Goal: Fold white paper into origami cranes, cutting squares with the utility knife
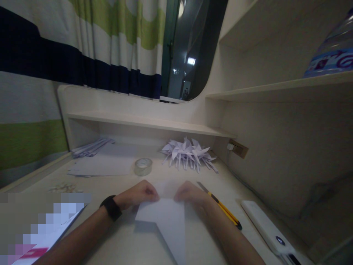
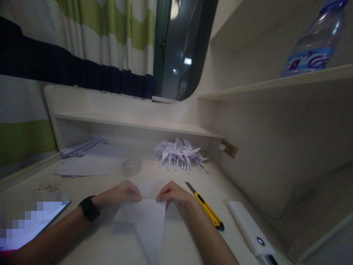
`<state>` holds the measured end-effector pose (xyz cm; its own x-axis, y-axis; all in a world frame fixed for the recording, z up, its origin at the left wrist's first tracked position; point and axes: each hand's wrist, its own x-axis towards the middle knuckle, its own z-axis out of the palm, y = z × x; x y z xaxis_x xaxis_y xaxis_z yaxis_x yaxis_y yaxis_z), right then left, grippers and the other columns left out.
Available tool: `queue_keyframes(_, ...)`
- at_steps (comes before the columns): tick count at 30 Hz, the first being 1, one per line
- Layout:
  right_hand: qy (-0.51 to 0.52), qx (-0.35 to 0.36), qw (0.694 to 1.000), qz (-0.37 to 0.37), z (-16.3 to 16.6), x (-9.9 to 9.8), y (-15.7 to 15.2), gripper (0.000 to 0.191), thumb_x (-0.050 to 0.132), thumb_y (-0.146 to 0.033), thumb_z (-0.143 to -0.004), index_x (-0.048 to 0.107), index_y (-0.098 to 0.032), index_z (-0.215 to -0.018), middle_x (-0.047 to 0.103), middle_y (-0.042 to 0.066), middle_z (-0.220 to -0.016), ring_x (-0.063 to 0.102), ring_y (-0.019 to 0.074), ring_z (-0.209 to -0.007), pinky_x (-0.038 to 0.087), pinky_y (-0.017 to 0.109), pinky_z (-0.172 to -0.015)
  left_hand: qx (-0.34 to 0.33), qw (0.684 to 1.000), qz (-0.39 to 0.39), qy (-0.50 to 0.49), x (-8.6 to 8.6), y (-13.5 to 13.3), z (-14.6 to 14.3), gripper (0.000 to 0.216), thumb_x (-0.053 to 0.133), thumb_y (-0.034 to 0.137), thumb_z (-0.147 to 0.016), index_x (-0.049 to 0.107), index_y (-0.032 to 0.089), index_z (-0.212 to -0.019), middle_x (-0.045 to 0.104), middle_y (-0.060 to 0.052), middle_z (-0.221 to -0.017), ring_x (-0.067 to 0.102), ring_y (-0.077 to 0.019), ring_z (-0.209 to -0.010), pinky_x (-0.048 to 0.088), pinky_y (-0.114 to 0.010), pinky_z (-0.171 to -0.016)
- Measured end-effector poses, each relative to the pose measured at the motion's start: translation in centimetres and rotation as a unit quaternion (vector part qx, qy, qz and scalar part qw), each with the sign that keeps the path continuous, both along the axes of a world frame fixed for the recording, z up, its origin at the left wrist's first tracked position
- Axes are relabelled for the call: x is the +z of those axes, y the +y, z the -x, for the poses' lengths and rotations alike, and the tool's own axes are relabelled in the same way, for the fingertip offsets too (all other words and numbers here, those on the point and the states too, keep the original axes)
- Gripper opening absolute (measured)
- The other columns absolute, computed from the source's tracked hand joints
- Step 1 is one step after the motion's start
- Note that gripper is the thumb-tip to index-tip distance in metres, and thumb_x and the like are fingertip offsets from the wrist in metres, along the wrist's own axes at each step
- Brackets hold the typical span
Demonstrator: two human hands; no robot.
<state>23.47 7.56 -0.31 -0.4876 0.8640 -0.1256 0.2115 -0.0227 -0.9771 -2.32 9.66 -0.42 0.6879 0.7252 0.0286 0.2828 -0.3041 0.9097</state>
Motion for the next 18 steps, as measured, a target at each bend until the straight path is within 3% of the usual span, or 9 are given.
queue_keyframes(5,-0.009,0.056,0.998,0.034,-2.2,0.6,0.2,0.017,0.07,-0.027,-0.061,0.074,-0.011,-0.067,0.068,0.004,-0.057,0.061,0.0142,-0.048,0.048,0.023,-0.05,0.008,1.0,0.003,-0.002,-0.1,1.0,1.5,0.029,0.07,0.04,-0.074,0.073,0.011,-0.071,0.071,-0.006,-0.068,0.057,-0.0154,-0.06,0.039,-0.023,-0.058)
queue_keyframes(9,-0.022,-0.007,1.0,-0.008,-3.6,1.1,0.5,0.018,0.066,-0.026,-0.062,0.073,-0.01,-0.066,0.069,0.006,-0.06,0.062,0.0143,-0.049,0.047,0.023,-0.049,0.017,1.0,-0.011,0.006,-0.2,1.7,2.6,0.031,0.069,0.043,-0.075,0.073,0.012,-0.073,0.071,-0.006,-0.071,0.059,-0.017,-0.064,0.041,-0.024,-0.061)
queue_keyframes(12,-0.006,-0.07,0.996,-0.051,-2.8,0.6,0.9,0.021,0.066,-0.031,-0.065,0.072,-0.011,-0.067,0.069,0.005,-0.061,0.06,0.0121,-0.051,0.046,0.022,-0.051,0.024,1.0,-0.013,0.012,-0.2,1.6,2.4,0.033,0.069,0.045,-0.074,0.073,0.012,-0.073,0.071,-0.006,-0.071,0.059,-0.0176,-0.065,0.042,-0.025,-0.062)
queue_keyframes(18,-0.005,-0.1,0.99,-0.097,1.0,-1.1,1.0,0.038,0.071,-0.048,-0.066,0.066,-0.012,-0.057,0.053,-0.003,-0.043,0.044,0.0076,-0.039,0.031,0.02,-0.041,0.026,0.999,-0.028,0.02,0.0,1.1,1.1,0.036,0.066,0.048,-0.074,0.072,0.013,-0.072,0.07,-0.005,-0.068,0.059,-0.017,-0.063,0.042,-0.024,-0.059)
